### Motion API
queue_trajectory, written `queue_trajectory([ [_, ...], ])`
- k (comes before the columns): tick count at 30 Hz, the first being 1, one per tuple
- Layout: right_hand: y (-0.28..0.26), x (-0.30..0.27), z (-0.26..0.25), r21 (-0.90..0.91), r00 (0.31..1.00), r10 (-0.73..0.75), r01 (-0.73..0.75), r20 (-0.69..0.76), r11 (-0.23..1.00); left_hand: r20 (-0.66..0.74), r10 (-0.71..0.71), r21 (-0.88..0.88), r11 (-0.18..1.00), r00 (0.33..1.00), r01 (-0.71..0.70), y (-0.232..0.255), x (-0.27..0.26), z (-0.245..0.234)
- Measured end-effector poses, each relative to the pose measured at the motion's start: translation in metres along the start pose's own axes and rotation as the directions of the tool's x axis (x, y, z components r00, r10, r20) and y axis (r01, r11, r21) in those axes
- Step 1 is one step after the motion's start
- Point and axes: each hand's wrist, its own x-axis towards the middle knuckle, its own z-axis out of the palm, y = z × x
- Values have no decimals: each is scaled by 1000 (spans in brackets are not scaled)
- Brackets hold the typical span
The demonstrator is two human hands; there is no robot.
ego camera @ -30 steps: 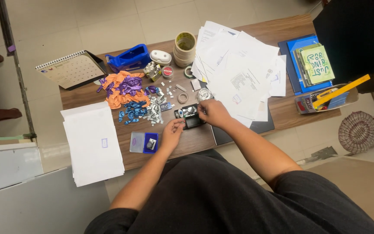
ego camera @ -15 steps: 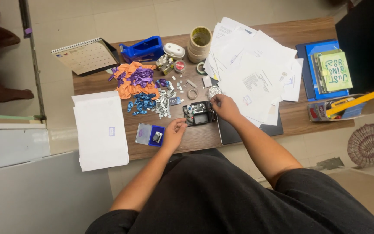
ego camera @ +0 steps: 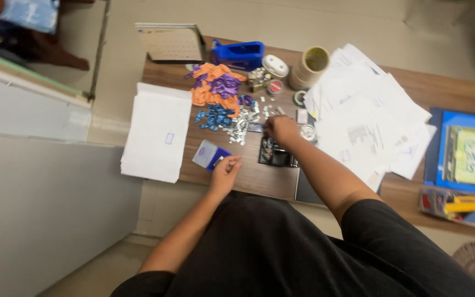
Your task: Stamping multiple documents and preparing lanyards at an office desk.
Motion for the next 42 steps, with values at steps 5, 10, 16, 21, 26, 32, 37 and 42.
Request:
queue_trajectory([
  [5,0,33,11,-294,973,-31,99,228,951,-140,-11,75,997,990,22,0,-31,-10],
  [10,3,47,27,-427,952,-13,149,306,892,-215,17,19,1000,976,-14,-16,-50,-14],
  [16,12,52,40,-474,975,-46,147,217,868,-221,-51,-14,999,974,49,-18,-48,-10],
  [21,-13,14,2,-110,999,-32,28,-34,994,-147,22,-12,1000,989,-24,-10,-19,-3],
  [26,-53,-56,-37,549,998,56,-34,-23,835,-34,60,74,996,998,-58,27,25,21],
  [32,-48,-98,-45,680,975,204,-94,-83,727,169,61,-24,998,984,-58,66,60,66],
  [37,-38,-119,-58,728,951,301,-153,-77,668,270,75,17,996,960,-83,76,76,88],
  [42,-5,-133,-31,865,932,354,-112,-80,490,277,57,202,973,959,-116,81,90,96],
])
